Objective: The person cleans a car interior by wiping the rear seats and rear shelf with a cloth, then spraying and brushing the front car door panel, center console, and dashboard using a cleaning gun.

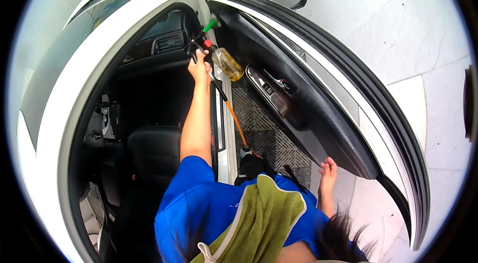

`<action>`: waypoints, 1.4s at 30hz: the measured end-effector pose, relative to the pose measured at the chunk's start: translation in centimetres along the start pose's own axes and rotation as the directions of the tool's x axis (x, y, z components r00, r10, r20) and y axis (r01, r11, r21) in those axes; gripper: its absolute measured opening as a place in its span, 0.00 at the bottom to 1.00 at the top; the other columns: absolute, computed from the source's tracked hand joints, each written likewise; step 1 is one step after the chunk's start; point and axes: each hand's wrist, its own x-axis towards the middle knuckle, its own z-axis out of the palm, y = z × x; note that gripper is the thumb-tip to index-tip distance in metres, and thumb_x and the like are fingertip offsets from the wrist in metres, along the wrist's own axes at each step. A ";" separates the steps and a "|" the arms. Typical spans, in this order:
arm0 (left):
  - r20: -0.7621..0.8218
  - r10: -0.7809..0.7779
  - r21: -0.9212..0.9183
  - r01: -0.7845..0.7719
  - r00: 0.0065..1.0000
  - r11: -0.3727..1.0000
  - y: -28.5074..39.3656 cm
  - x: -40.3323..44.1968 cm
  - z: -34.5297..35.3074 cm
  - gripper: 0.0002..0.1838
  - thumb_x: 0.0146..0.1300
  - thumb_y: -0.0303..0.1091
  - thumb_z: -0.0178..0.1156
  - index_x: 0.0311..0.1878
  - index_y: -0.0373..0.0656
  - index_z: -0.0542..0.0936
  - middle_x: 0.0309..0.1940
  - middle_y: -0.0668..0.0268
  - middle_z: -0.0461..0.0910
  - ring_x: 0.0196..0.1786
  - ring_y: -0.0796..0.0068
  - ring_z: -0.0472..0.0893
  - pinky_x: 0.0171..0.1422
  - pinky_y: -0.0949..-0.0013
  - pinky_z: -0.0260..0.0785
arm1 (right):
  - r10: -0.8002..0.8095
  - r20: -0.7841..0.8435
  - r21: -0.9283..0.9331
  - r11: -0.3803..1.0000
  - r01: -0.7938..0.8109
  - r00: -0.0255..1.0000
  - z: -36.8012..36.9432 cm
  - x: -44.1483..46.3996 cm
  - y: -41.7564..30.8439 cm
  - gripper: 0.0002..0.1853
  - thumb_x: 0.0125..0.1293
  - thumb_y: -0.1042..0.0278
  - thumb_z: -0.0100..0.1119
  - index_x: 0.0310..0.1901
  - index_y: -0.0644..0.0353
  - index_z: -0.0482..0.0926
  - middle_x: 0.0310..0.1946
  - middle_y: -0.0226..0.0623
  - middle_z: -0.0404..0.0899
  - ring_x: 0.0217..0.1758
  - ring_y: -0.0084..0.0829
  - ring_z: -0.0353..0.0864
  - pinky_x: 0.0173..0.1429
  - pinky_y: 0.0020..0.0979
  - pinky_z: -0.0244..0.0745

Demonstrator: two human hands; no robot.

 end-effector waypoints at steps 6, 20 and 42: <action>-0.140 0.094 0.508 -0.010 0.986 0.861 -9.6 5.0 -3.6 0.19 0.66 0.45 0.59 0.26 0.40 0.77 0.09 0.72 0.65 0.06 0.83 0.58 0.11 0.74 0.46 | 0.057 0.032 -0.066 0.996 -0.055 0.998 0.5 -0.6 -0.6 0.18 0.73 0.64 0.46 0.61 0.60 0.67 0.60 0.38 0.69 0.55 0.29 0.75 0.52 0.30 0.71; -0.072 -0.021 -0.079 0.015 0.997 0.997 -1.6 -6.4 -3.4 0.14 0.69 0.43 0.55 0.41 0.40 0.74 0.37 0.59 0.82 0.09 0.85 0.57 0.11 0.79 0.45 | -0.317 0.909 0.350 0.933 -0.082 0.271 10.1 -3.4 -22.3 0.33 0.65 0.42 0.54 0.59 0.66 0.72 0.62 0.48 0.68 0.64 0.40 0.69 0.65 0.38 0.64; -0.327 0.285 0.489 -0.096 0.901 0.867 -8.3 -26.4 -6.7 0.13 0.63 0.39 0.62 0.38 0.37 0.81 0.22 0.61 0.80 0.26 0.76 0.76 0.33 0.66 0.68 | -0.060 0.997 0.067 0.989 -0.132 0.052 38.7 -33.3 -19.0 0.18 0.74 0.59 0.44 0.32 0.61 0.78 0.25 0.33 0.76 0.31 0.30 0.73 0.41 0.33 0.70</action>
